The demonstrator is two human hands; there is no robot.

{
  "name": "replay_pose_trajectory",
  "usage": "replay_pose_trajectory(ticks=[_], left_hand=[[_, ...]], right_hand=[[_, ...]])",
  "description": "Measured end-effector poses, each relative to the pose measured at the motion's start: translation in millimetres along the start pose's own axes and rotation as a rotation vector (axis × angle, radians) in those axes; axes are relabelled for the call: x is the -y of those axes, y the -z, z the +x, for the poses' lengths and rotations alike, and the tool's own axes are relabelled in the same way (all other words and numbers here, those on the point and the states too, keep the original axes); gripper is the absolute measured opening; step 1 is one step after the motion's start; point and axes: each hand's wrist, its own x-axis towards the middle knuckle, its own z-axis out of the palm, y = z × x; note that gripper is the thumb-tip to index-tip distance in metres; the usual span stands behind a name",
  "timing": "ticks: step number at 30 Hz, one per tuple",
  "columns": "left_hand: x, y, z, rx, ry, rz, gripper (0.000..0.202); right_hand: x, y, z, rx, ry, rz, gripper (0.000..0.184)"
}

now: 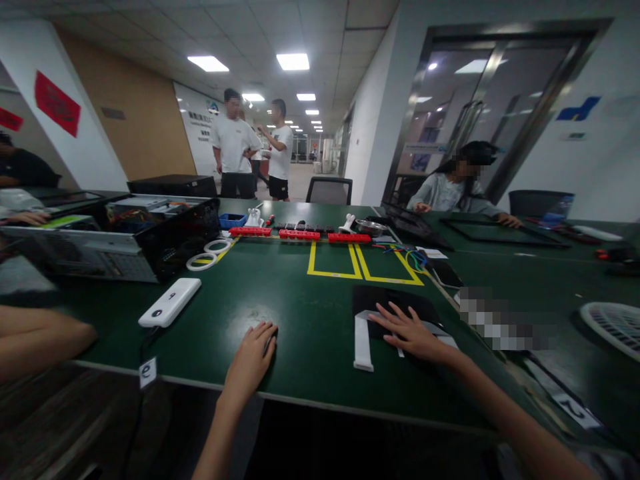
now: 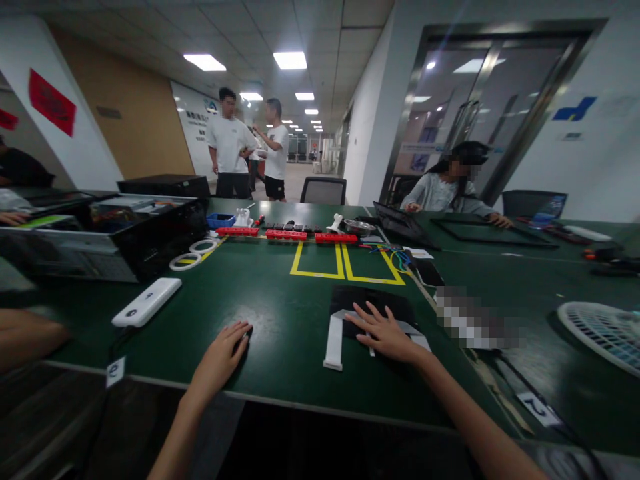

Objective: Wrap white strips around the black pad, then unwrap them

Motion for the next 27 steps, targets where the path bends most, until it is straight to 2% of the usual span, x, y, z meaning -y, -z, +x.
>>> replay_pose_trajectory(ticks=[4,8,12,19,24,27], left_hand=[[1,-1.2,0,0.003,-0.009,0.009,0.033],[3,-2.4,-1,-0.001,-0.010,0.001,0.032],[2,-1.5,0,0.004,-0.009,-0.002,0.032],[-1,0.2,0,0.016,0.000,0.013,0.033],[0,0.1,0,0.006,-0.004,0.011,0.032],[1,-0.5,0,0.022,-0.005,0.020,0.032]], right_hand=[[-37,2,-25,-0.064,-0.068,0.002,0.055],[-54,5,-38,-0.081,-0.060,0.009,0.054],[-55,4,-41,-0.077,-0.054,-0.007,0.055],[-48,-13,-50,-0.184,-0.102,-0.104,0.050],[-41,-24,-61,-0.358,-0.069,-0.136,0.045],[-38,-18,-72,-0.454,-0.074,-0.164,0.042]])
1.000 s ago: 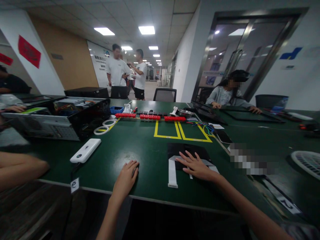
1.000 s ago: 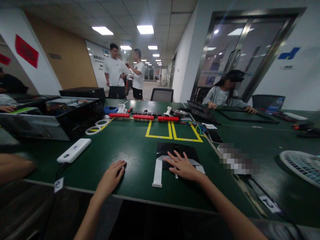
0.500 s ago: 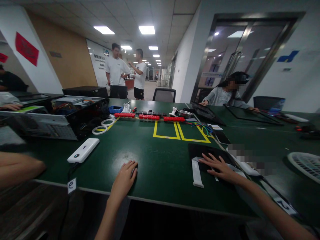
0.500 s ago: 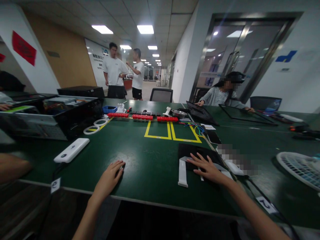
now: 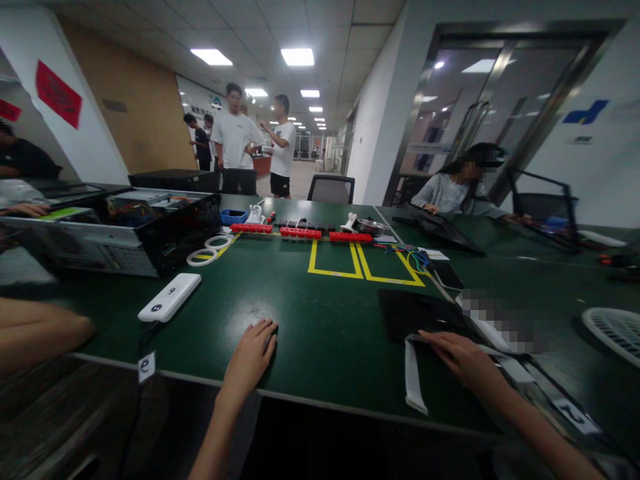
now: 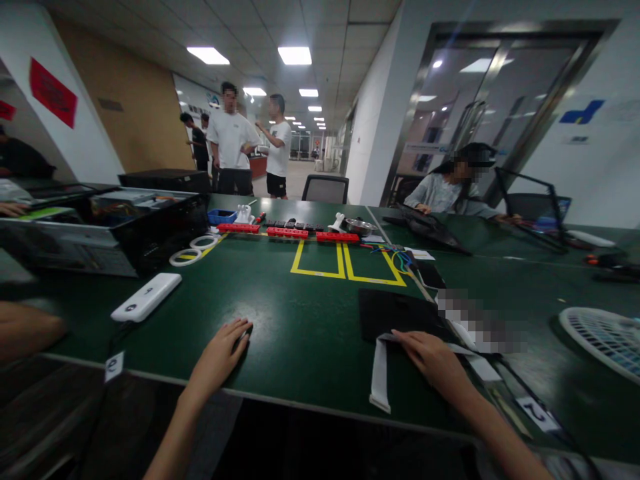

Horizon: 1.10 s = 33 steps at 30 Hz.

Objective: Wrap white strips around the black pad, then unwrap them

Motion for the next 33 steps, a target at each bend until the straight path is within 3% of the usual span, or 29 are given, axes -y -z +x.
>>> replay_pose_trajectory(ticks=[2,5,9,11,14,19,21,24,27,30,33], left_hand=[[0,-0.4,0,0.003,-0.001,-0.002,0.033],[0,-0.4,0,-0.007,0.003,-0.003,0.033],[-2,1.2,0,0.001,0.000,0.017,0.033],[-3,2.1,0,0.005,-0.001,0.022,0.033],[-3,2.7,0,-0.004,0.000,0.012,0.032],[-2,2.1,0,-0.016,0.000,-0.013,0.032],[-2,2.3,0,-0.012,-0.001,-0.013,0.032],[-2,2.7,0,-0.008,0.001,-0.008,0.032],[-2,2.6,0,0.002,0.003,-0.006,0.033],[-1,2.0,0,0.008,0.009,-0.003,0.033],[-1,1.7,-1,-0.005,0.009,-0.002,0.033]], right_hand=[[-5,16,-2,-0.077,-0.076,-0.088,0.042],[-23,45,3,-0.186,-0.309,-0.320,0.046],[-52,66,20,-0.190,-0.544,-0.501,0.046],[-61,62,29,-0.245,-0.507,-0.558,0.045],[-62,41,41,-0.283,-0.307,-0.590,0.046],[-62,0,53,-0.056,0.013,-0.401,0.044],[-70,-7,51,-0.004,0.011,-0.352,0.049],[-87,-7,41,0.023,-0.105,-0.311,0.051],[-100,1,29,-0.032,-0.153,-0.361,0.046],[-95,5,24,-0.114,-0.103,-0.466,0.046],[-79,-1,25,-0.067,0.008,-0.437,0.051]])
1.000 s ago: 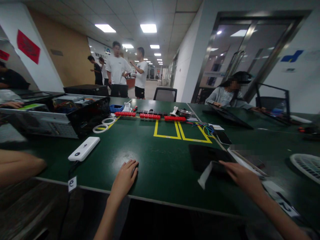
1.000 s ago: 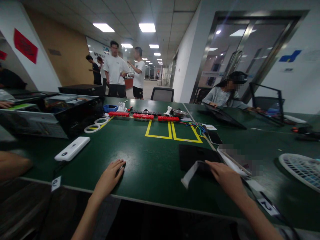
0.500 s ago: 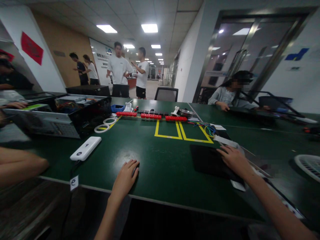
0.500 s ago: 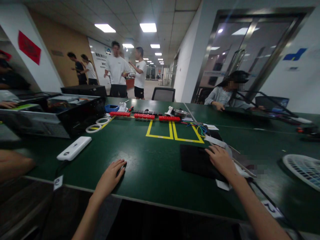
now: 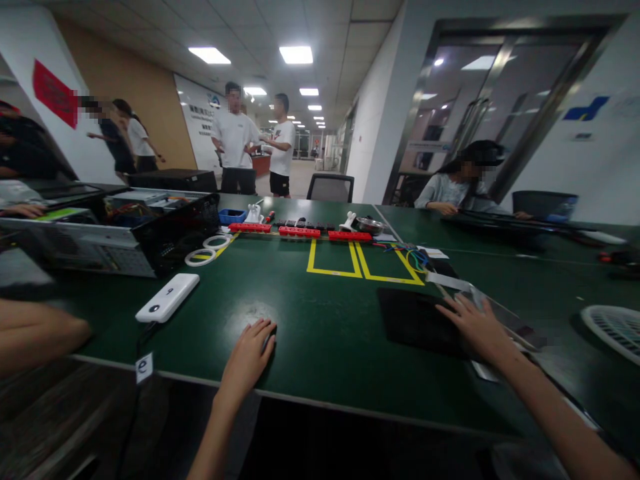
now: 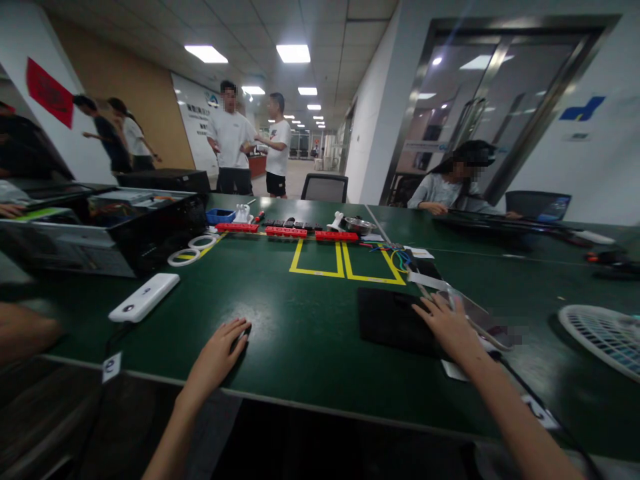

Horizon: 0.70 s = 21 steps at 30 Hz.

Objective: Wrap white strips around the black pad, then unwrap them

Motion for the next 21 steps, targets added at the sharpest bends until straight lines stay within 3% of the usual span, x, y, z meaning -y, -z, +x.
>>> replay_pose_trajectory(ticks=[3,11,21], left_hand=[[-1,0.2,0,-0.004,-0.010,0.000,0.033],[-2,0.9,0,0.002,-0.006,0.008,0.033],[-3,1.7,0,0.001,-0.022,0.012,0.033]], right_hand=[[16,-4,3,0.028,0.077,0.030,0.057],[50,2,20,0.088,0.067,0.069,0.057],[170,49,47,0.087,0.081,0.085,0.052]])
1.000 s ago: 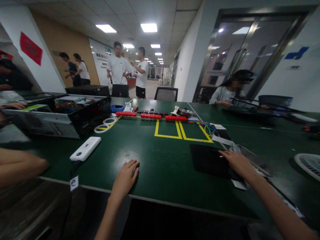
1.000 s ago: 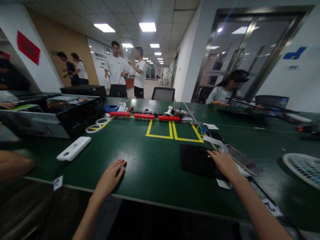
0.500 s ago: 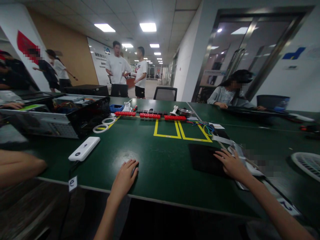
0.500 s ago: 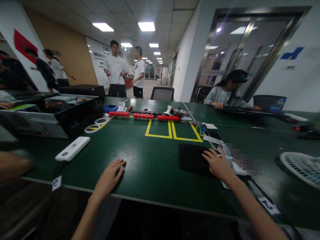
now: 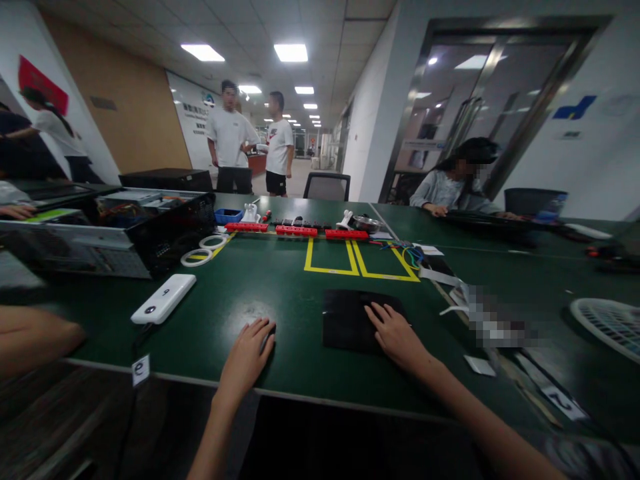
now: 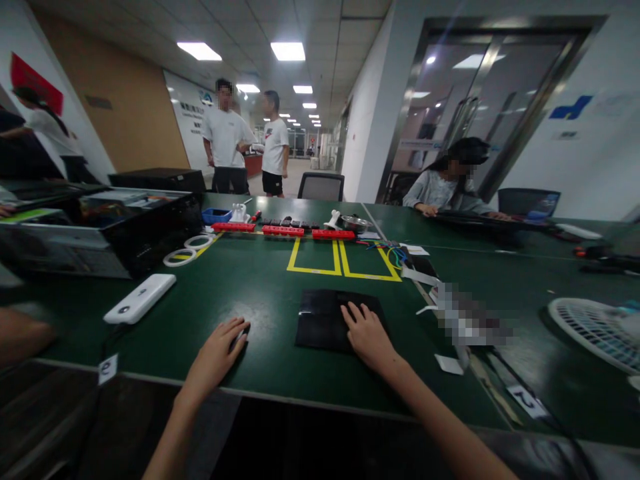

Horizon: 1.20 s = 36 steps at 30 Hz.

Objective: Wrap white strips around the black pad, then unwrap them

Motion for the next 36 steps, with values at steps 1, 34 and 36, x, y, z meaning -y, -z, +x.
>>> replay_pose_trajectory(ticks=[1,34,36], left_hand=[[0,0.1,0,0.001,-0.003,0.002,0.034],[-24,8.2,4,0.153,-0.067,0.226,0.051],[-27,7.4,6,0.143,-0.053,0.235,0.051]], right_hand=[[13,5,3,0.000,-0.012,0.000,0.052],[-49,40,-22,-0.235,-0.770,-0.076,0.043],[-73,31,-39,-0.151,-0.870,-0.171,0.041]])
